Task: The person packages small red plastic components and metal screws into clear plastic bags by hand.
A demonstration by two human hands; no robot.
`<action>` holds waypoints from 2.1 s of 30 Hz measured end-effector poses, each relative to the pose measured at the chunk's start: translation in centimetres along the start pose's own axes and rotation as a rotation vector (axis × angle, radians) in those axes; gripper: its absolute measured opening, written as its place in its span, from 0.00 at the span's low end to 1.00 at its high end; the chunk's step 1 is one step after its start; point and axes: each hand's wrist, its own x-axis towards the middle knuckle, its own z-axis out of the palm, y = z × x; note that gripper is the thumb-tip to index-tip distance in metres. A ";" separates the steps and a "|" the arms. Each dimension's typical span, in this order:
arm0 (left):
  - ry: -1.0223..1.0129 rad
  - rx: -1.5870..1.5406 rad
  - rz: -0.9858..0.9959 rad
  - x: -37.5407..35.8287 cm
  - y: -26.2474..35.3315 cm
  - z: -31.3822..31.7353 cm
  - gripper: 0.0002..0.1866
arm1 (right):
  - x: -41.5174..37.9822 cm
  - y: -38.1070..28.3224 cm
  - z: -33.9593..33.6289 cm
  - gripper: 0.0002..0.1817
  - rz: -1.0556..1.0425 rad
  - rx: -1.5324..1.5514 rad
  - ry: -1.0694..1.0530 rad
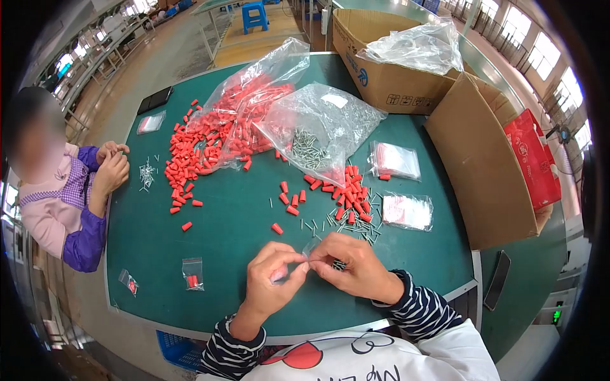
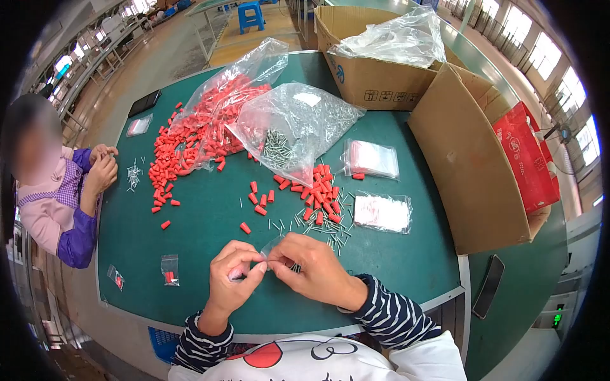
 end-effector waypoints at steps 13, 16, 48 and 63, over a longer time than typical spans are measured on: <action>0.093 0.017 -0.119 -0.3 -0.1 -0.2 0.04 | 0.2 -0.3 0.7 0.13 -0.266 -0.286 0.072; 0.086 0.043 -0.088 -0.3 0.4 -0.3 0.04 | -0.1 -0.7 0.9 0.16 -0.266 -0.463 -0.019; -0.119 0.063 -0.022 0.0 1.2 -1.1 0.22 | 3.5 3.3 -1.5 0.11 -0.083 -0.704 -0.084; -0.097 0.061 -0.042 -0.1 1.4 -1.8 0.21 | 6.6 3.1 0.4 0.08 -0.128 -0.873 -0.249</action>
